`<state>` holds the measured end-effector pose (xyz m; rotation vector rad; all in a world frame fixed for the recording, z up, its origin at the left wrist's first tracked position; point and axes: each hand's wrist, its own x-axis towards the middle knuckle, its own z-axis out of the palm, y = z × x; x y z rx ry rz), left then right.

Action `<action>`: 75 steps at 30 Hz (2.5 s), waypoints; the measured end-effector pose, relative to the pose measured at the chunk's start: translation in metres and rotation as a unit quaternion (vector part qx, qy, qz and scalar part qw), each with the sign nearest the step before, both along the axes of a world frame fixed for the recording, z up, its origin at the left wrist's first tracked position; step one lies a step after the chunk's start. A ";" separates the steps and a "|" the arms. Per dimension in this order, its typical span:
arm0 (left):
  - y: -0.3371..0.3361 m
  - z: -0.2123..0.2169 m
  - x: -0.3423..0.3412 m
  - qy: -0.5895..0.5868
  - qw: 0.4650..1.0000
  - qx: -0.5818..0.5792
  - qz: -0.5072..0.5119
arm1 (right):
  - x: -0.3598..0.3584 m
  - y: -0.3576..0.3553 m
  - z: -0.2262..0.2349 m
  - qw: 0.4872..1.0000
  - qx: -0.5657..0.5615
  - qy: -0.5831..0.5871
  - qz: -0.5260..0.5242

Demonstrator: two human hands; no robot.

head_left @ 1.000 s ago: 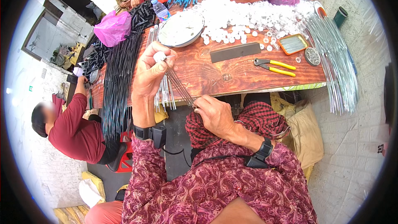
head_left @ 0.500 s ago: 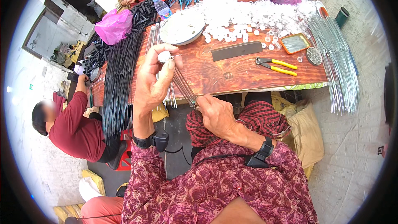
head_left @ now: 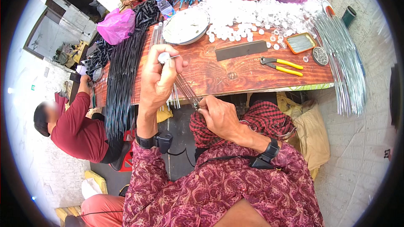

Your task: The recorder is assembling metal umbrella ribs by attaching plastic end caps and using pliers to secure the components.

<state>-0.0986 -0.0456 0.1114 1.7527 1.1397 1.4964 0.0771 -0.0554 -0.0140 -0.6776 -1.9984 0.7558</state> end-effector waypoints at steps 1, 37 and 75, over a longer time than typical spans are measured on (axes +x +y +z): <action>0.000 -0.002 -0.003 -0.016 0.999 0.000 -0.029 | 0.002 0.001 0.002 0.999 -0.035 0.002 0.012; 0.003 0.003 -0.007 0.002 0.994 -0.067 -0.083 | -0.008 0.053 0.082 0.993 0.019 0.120 -0.003; 0.006 0.006 -0.002 -0.029 0.995 -0.048 -0.084 | 0.016 0.030 0.009 0.991 -0.094 0.004 0.095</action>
